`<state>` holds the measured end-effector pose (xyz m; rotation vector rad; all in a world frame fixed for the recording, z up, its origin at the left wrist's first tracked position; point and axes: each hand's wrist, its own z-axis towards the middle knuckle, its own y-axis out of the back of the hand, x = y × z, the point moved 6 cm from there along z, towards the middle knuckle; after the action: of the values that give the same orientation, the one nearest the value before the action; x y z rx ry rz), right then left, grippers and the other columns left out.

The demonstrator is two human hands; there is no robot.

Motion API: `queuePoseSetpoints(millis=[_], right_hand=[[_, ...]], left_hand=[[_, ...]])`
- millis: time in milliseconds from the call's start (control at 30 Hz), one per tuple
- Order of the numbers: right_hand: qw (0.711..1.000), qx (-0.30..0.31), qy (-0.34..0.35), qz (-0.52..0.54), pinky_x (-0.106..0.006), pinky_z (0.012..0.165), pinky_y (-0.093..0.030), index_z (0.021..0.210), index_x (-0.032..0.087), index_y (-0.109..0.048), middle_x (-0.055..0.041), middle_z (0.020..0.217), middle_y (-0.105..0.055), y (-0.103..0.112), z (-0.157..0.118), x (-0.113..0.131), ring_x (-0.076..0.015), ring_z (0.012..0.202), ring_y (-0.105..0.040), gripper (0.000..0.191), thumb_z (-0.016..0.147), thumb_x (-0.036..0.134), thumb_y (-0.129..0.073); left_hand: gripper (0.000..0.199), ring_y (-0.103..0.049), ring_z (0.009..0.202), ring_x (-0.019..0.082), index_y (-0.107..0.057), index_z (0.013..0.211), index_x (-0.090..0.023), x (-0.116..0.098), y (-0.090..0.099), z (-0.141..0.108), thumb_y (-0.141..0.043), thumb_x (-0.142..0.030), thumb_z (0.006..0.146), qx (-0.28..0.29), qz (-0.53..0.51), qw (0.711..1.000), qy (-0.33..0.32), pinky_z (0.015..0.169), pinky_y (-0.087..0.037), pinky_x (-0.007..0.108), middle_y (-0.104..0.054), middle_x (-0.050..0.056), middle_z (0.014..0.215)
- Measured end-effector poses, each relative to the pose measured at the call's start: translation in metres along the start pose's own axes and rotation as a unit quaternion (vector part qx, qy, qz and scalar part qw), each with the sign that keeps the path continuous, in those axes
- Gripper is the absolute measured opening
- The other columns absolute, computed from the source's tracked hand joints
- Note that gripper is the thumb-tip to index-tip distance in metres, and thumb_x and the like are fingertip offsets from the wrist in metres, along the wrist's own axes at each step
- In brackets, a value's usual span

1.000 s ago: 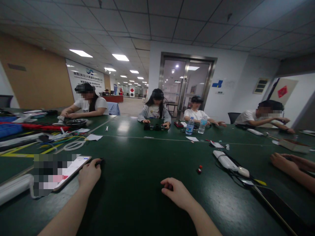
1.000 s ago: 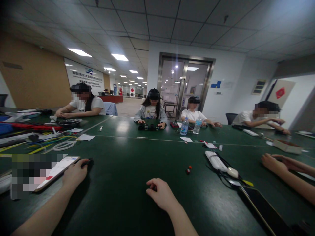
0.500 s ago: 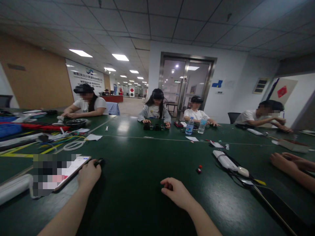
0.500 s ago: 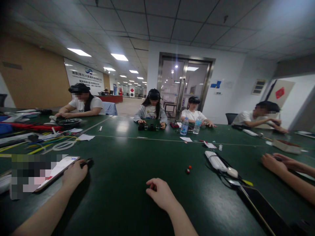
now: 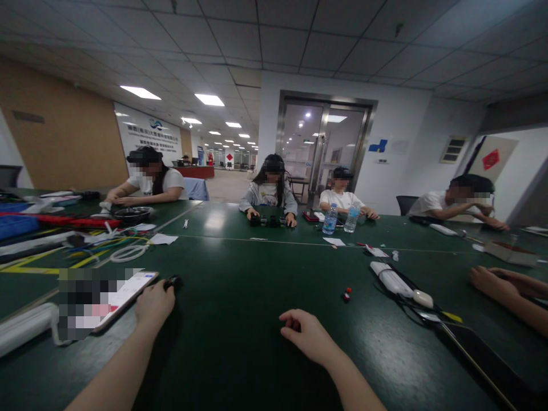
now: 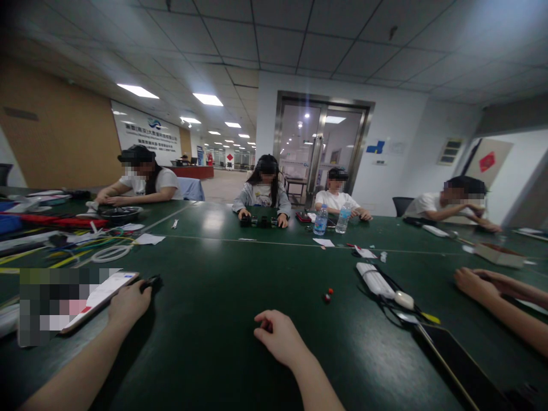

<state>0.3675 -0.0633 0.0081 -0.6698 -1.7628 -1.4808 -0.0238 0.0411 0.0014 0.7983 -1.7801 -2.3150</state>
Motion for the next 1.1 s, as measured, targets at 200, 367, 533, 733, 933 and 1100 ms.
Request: queuePoseSetpoints(millis=[200,367,533,733,933,1100], right_hand=[[1.0,-0.007,0.018,-0.001,-0.029,0.072,-0.044,0.102,0.026,-0.061,-0.0003,0.091,-0.059,-0.0006,0.0012,-0.0009,-0.0169,0.083,-0.056,0.028,0.075,0.033,-0.057],[1.0,0.002,0.005,-0.002,-0.029,0.072,-0.044,0.103,0.027,-0.06,-0.0002,0.093,-0.059,-0.0004,0.0011,0.0006,-0.0168,0.085,-0.056,0.029,0.075,0.033,-0.056],[1.0,0.005,-0.006,-0.015,-0.028,0.072,-0.044,0.104,0.026,-0.06,-0.0003,0.092,-0.06,-0.0001,0.001,0.0017,-0.0167,0.084,-0.056,0.03,0.075,0.034,-0.056],[1.0,0.013,-0.007,-0.016,-0.027,0.073,-0.044,0.106,0.025,-0.059,-0.0005,0.095,-0.059,-0.0004,0.0007,0.0018,-0.0161,0.086,-0.056,0.031,0.076,0.034,-0.056],[1.0,0.014,-0.007,-0.015,-0.026,0.073,-0.044,0.105,0.024,-0.059,-0.0005,0.093,-0.059,-0.0008,0.0021,-0.0006,-0.0153,0.085,-0.056,0.031,0.076,0.033,-0.056],[1.0,-0.009,0.015,0.006,-0.028,0.07,-0.044,0.102,0.026,-0.061,0.0002,0.09,-0.06,0.0004,0.0016,-0.0016,-0.0165,0.082,-0.056,0.029,0.074,0.034,-0.057]], left_hand=[[0.046,-0.053,0.103,0.034,-0.054,0.117,-0.01,0.0018,-0.0011,0.0024,-0.038,-0.032,0.08,-0.001,0.002,1.0,0.0,0.082,-0.045,0.04,-0.055,0.019,0.116],[0.046,-0.055,0.1,0.034,-0.056,0.115,-0.011,0.0023,-0.0024,0.0036,-0.039,-0.033,0.079,-0.001,0.003,1.0,0.0,0.078,-0.046,0.04,-0.057,0.019,0.113],[0.046,-0.054,0.101,0.035,-0.055,0.116,-0.012,0.0017,-0.0023,0.0019,-0.038,-0.033,0.079,-0.01,0.003,1.0,0.003,0.078,-0.046,0.041,-0.056,0.019,0.113],[0.046,-0.054,0.101,0.035,-0.054,0.117,-0.012,0.0022,-0.0012,0.0017,-0.038,-0.034,0.08,-0.007,-0.003,1.0,0.01,0.08,-0.045,0.04,-0.055,0.019,0.115],[0.047,-0.053,0.103,0.036,-0.053,0.118,-0.012,0.0007,-0.0012,0.0006,-0.038,-0.034,0.079,0.001,-0.009,1.0,0.011,0.08,-0.045,0.041,-0.055,0.019,0.115],[0.048,-0.051,0.105,0.037,-0.052,0.118,-0.011,-0.0004,0.0043,-0.0025,-0.038,-0.034,0.079,0.015,-0.017,1.0,0.008,0.082,-0.044,0.042,-0.053,0.02,0.116]])
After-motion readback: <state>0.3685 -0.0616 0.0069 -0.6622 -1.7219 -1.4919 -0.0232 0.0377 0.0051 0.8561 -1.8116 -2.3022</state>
